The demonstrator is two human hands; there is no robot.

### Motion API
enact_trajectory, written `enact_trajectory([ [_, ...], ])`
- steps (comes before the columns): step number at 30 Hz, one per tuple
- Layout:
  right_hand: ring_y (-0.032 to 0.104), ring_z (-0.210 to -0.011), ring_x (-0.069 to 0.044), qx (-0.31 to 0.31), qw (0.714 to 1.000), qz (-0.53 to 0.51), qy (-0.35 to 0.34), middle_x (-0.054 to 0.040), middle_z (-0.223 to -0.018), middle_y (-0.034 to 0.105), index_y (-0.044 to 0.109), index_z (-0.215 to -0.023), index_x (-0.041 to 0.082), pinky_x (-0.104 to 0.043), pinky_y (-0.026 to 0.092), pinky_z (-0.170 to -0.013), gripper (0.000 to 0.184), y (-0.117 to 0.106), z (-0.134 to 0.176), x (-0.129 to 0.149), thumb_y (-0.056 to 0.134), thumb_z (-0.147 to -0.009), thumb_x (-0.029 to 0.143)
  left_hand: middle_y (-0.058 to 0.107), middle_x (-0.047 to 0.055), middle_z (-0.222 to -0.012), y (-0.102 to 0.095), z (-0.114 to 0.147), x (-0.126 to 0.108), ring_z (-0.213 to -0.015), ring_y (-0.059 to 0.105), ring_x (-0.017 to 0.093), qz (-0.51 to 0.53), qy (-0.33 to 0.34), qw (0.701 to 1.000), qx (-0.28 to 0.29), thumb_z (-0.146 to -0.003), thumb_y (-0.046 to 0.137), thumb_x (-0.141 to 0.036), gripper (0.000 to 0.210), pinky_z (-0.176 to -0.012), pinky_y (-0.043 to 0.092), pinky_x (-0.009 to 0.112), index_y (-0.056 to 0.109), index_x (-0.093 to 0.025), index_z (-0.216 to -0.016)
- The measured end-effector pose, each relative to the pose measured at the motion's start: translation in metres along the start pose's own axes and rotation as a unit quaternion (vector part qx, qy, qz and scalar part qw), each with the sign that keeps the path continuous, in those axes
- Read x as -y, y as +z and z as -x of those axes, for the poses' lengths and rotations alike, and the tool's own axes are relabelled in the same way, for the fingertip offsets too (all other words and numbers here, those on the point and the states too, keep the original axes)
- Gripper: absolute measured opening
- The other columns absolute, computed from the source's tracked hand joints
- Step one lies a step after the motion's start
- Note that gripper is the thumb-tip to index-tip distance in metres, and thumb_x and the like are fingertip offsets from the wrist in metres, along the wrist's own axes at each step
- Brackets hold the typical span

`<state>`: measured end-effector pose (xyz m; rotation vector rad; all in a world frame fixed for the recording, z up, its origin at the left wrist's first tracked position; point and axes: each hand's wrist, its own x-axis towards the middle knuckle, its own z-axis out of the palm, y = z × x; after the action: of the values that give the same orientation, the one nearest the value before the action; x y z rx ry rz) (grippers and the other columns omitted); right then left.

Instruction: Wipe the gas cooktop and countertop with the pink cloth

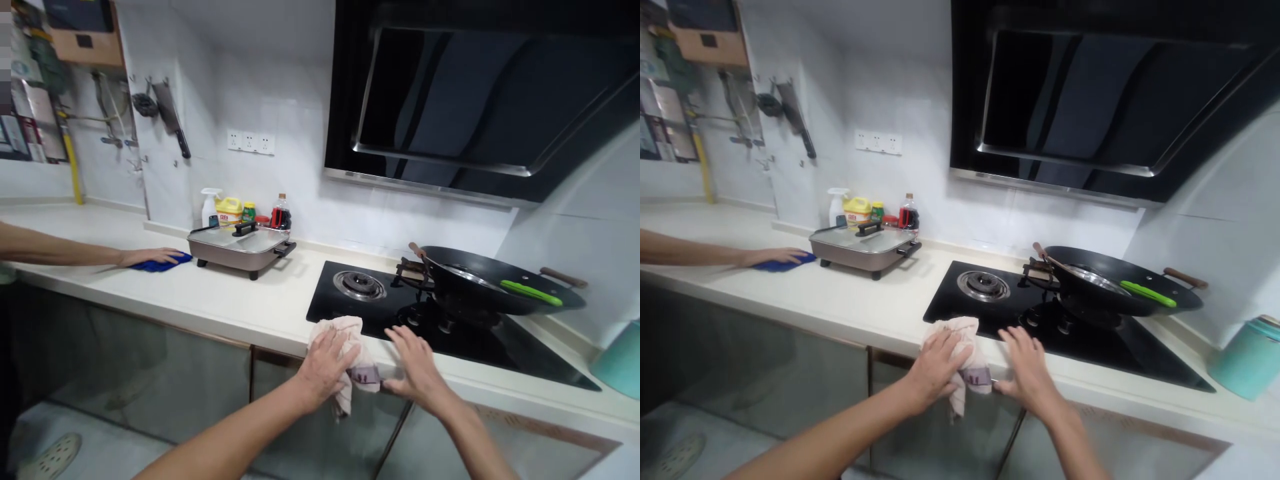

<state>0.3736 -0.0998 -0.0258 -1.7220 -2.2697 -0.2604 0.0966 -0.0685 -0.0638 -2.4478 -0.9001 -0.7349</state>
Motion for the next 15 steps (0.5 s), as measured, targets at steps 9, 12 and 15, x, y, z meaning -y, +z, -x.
enact_trajectory([
  [9, 0.036, -0.152, -0.039, 0.019, 0.996, 0.081, -0.031, -0.0246, -0.162, 0.042, 0.043, -0.155, 0.016, -0.057, 0.029, -0.118, 0.097, 0.016, -0.003, -0.038, 0.067, -0.062, 0.028, 0.07, 0.017, -0.119, 0.033, -0.061, -0.069, -0.113, 0.063, 0.036, -0.069, 0.007, 0.993, -0.093, -0.101, 0.054, -0.033, 0.032, -0.096, 0.045, 0.053, 0.066, -0.017, -0.127],
  [12, 0.043, -0.146, -0.04, -0.015, 0.994, 0.074, -0.073, -0.0242, -0.156, 0.048, 0.046, -0.151, 0.018, -0.056, 0.036, -0.112, 0.088, 0.022, -0.001, -0.052, 0.066, -0.066, 0.03, 0.069, 0.018, -0.127, 0.043, -0.069, -0.079, -0.117, 0.062, 0.036, -0.083, 0.032, 0.988, -0.13, -0.102, 0.052, -0.033, 0.031, -0.098, 0.043, 0.053, 0.066, -0.019, -0.126],
  [15, 0.046, -0.143, -0.037, -0.041, 0.993, 0.084, -0.078, -0.0231, -0.154, 0.05, 0.048, -0.15, 0.018, -0.054, 0.037, -0.111, 0.082, 0.024, 0.001, -0.057, 0.063, -0.07, 0.028, 0.067, 0.017, -0.132, 0.041, -0.062, -0.068, -0.116, 0.063, 0.033, -0.085, 0.068, 0.985, -0.137, -0.102, 0.053, -0.033, 0.033, -0.098, 0.044, 0.051, 0.065, -0.021, -0.131],
])
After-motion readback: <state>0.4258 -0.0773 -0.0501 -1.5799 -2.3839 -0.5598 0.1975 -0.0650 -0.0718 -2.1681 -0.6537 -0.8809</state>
